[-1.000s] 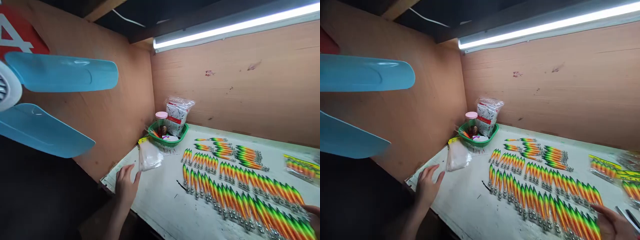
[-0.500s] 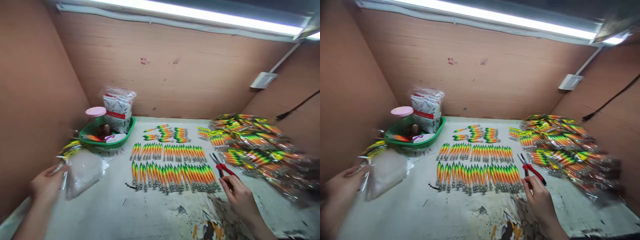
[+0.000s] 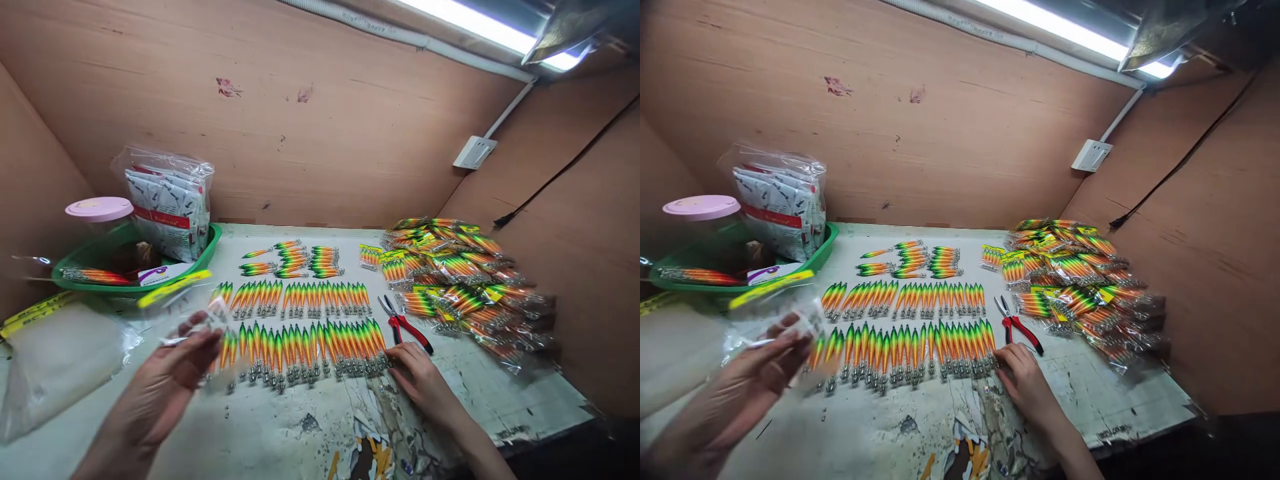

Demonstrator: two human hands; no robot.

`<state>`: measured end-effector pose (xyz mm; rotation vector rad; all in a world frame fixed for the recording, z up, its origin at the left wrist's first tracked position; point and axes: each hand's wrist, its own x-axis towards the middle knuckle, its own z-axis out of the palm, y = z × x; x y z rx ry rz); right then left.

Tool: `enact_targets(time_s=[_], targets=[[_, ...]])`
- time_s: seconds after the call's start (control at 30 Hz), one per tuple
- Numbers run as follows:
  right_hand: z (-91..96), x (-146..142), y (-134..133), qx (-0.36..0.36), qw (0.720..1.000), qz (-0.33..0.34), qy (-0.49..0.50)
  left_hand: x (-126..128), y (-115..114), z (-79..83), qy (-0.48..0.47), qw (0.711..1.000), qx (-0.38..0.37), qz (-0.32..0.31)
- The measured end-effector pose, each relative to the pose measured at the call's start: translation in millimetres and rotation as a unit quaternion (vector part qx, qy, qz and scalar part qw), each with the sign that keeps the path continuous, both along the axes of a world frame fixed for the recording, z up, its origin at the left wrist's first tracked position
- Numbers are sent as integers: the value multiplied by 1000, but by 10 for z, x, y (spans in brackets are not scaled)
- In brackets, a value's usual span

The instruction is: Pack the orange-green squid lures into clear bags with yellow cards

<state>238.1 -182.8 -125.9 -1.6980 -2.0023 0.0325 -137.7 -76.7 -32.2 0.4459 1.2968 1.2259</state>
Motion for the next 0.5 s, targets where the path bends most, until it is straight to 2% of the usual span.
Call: enact_targets(time_s=[0.1,0.17,0.27,0.37,0.43,0.47,0.5], targets=[[-22,43,37,16,1000,4,3,470,-62,-62,-94,991,-19,-88],[-24,88,54,30,1000,7,5,663,-91,-107,-118,986,-17,-119],[53,103,27,63,998,13,14,820,-107,-169,-119,983,-9,-141],[254,-87,-102,109,992,25,55,908,-118,-225,-116,982,-18,-148],[401,-352,-216,93,984,78,132,950,-131,-267,-126,981,-20,-148],[456,-510,-263,49,973,136,179,964,-138,-289,-133,980,-17,-149],[491,-671,-296,37,955,193,223,974,-146,-312,-140,978,-12,-151]])
